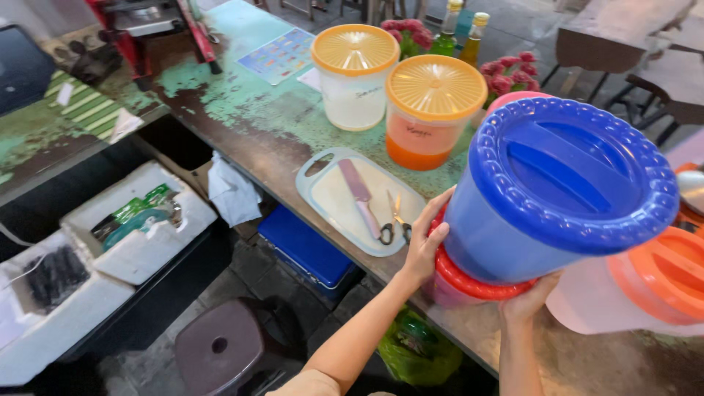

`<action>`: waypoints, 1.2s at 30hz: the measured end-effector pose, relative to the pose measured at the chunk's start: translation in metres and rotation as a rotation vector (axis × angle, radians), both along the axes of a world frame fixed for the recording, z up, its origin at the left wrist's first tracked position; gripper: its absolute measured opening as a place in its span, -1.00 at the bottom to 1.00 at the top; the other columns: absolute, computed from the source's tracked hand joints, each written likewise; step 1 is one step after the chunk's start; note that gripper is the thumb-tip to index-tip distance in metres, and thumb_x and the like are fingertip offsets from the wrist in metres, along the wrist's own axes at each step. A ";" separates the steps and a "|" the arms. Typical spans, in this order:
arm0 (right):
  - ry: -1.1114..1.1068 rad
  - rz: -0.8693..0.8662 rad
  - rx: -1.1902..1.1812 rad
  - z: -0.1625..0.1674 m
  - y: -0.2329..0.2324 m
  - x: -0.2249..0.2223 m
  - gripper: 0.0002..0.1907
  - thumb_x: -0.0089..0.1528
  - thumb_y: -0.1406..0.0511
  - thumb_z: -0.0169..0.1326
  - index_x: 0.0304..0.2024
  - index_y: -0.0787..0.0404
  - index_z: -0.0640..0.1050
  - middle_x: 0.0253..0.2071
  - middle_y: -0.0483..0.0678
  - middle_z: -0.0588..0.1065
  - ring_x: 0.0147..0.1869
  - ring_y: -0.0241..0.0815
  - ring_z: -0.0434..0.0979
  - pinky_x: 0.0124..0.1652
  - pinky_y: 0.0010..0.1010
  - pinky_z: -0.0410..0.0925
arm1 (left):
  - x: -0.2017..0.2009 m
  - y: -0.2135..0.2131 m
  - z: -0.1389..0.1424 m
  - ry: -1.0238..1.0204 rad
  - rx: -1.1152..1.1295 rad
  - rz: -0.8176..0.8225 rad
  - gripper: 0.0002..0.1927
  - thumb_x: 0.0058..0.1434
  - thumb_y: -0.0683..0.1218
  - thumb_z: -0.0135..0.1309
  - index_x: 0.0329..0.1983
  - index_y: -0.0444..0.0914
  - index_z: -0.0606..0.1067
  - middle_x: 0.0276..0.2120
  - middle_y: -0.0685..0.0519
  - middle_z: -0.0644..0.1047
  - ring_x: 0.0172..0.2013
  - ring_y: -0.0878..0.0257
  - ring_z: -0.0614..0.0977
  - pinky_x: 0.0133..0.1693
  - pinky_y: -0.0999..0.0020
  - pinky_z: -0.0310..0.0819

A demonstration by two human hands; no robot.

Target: The person scoops dried leaves from a blue container into a clear plastic cup using a metal ladle. They then close the container, move it to a cooler, and stir a boiling pot on a portable stove with the ladle before covering it.

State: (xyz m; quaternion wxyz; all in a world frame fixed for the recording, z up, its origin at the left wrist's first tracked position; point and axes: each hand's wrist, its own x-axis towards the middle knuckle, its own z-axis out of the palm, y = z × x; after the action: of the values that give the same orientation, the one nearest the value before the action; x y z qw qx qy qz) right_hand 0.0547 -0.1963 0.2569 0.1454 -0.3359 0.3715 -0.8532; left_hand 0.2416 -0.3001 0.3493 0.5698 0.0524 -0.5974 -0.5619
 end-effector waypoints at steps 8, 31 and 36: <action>0.014 0.226 0.022 0.028 -0.057 0.122 -0.29 0.50 -0.13 -0.29 0.51 0.19 0.17 0.50 -0.03 0.23 0.56 -0.08 0.24 0.52 -0.14 0.16 | 0.132 -0.024 0.010 -0.068 -0.086 0.307 -0.23 0.41 0.30 -0.13 0.44 -0.35 0.34 0.34 -0.17 0.44 0.36 0.02 0.43 0.46 0.16 0.15; -0.112 1.157 0.105 -0.072 -0.422 0.573 -0.41 0.48 -0.06 -0.22 0.37 0.17 0.28 0.30 -0.04 0.38 0.37 -0.11 0.37 0.34 -0.15 0.26 | 0.579 -0.226 -0.083 -0.075 0.045 1.175 -0.16 0.40 0.32 -0.18 0.42 -0.47 0.29 0.44 -0.30 0.29 0.51 -0.11 0.20 0.50 0.09 -0.13; -0.098 1.330 0.066 -0.029 -0.539 0.690 -0.37 0.47 -0.06 -0.23 0.40 0.22 0.26 0.32 -0.03 0.38 0.38 -0.11 0.37 0.34 -0.19 0.26 | 0.677 -0.329 -0.085 -0.082 0.025 1.303 -0.19 0.40 0.29 -0.15 0.42 -0.45 0.30 0.44 -0.27 0.30 0.49 -0.08 0.24 0.48 0.11 -0.07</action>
State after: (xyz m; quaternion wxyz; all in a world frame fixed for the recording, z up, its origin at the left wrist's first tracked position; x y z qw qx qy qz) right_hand 0.7451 -0.7354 0.2279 0.6674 -0.4495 0.1043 -0.5844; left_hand 0.9182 -0.6289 0.2643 0.7698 0.4319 -0.4579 -0.1056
